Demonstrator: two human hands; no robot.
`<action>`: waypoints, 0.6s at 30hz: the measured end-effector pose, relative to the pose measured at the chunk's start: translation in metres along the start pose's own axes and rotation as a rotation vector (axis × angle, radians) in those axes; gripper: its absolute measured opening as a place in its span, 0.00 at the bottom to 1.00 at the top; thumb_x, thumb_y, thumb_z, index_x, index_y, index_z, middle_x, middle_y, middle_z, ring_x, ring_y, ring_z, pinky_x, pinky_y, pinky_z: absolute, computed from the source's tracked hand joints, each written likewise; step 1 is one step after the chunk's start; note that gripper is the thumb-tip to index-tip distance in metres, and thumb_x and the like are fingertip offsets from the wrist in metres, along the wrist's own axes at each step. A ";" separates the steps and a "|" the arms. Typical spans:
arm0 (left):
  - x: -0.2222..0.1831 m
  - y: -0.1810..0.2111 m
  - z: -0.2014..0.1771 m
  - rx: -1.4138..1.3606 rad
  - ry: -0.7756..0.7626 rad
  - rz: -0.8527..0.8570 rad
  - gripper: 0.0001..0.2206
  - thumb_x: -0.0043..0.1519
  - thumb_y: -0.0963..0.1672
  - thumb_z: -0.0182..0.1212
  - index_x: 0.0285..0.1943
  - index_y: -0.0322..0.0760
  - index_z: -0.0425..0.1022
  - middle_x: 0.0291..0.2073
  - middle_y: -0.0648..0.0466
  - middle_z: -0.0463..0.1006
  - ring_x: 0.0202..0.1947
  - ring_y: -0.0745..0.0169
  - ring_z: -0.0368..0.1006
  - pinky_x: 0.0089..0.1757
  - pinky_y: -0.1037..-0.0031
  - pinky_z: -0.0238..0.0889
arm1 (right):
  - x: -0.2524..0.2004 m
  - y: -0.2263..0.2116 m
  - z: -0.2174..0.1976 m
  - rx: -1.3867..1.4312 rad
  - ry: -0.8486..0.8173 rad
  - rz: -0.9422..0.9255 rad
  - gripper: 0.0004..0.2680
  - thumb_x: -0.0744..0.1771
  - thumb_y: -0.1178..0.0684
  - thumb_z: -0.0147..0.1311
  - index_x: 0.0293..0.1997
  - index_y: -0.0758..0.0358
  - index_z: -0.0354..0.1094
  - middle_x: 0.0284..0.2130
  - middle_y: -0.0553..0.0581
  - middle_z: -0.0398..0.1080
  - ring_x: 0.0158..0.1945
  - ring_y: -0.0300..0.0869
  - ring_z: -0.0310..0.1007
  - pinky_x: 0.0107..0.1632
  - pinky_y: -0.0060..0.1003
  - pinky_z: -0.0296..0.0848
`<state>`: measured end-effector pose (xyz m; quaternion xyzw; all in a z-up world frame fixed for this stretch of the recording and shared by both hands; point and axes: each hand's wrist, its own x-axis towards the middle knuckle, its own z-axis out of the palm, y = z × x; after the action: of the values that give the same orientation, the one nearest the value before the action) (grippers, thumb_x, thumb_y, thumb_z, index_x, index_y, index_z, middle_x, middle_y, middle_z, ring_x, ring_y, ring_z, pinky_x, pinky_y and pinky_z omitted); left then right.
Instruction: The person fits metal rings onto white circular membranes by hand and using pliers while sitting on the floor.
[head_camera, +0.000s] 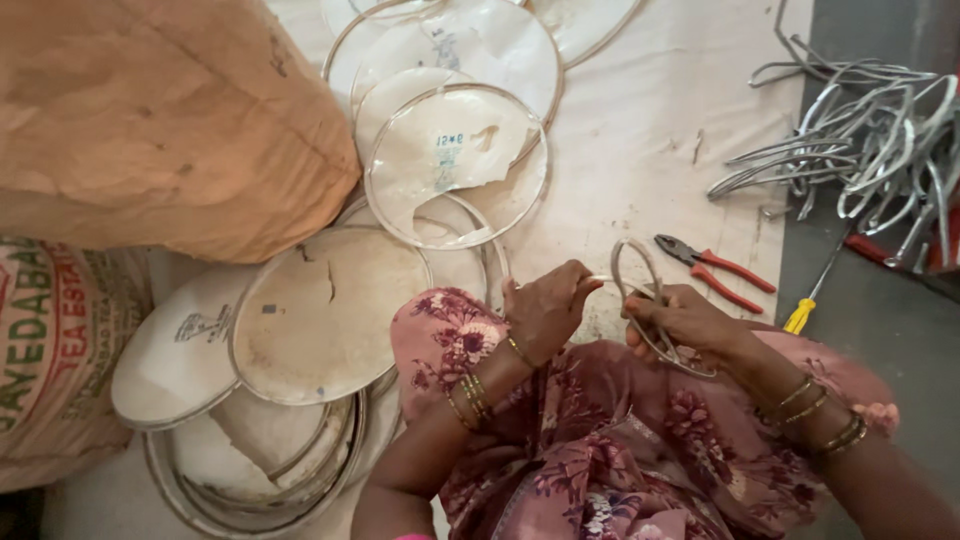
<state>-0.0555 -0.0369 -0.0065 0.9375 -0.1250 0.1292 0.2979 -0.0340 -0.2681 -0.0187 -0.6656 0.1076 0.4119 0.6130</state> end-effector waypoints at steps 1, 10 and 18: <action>-0.001 0.001 0.003 -0.048 0.005 -0.034 0.15 0.68 0.53 0.53 0.39 0.43 0.76 0.23 0.55 0.80 0.17 0.57 0.72 0.30 0.58 0.59 | 0.001 0.002 0.000 0.004 0.040 0.003 0.12 0.68 0.46 0.53 0.39 0.68 0.72 0.25 0.63 0.77 0.23 0.43 0.77 0.25 0.35 0.75; 0.017 0.010 0.068 -1.027 0.121 -0.463 0.19 0.72 0.51 0.50 0.53 0.27 0.73 0.39 0.47 0.80 0.39 0.63 0.74 0.42 0.66 0.69 | 0.004 -0.012 0.049 -0.105 0.372 -0.162 0.19 0.70 0.37 0.48 0.48 0.66 0.71 0.31 0.60 0.75 0.32 0.45 0.75 0.35 0.41 0.74; 0.013 0.013 0.071 -0.700 -0.020 -0.161 0.48 0.52 0.58 0.71 0.68 0.20 0.50 0.55 0.29 0.65 0.54 0.42 0.69 0.50 0.60 0.68 | 0.015 0.005 0.066 -0.606 0.451 -0.877 0.23 0.66 0.58 0.50 0.70 0.74 0.51 0.53 0.75 0.65 0.45 0.57 0.74 0.44 0.47 0.77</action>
<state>-0.0359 -0.0915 -0.0512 0.7869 -0.0904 0.0454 0.6088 -0.0554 -0.2040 -0.0262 -0.8650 -0.1733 -0.0202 0.4704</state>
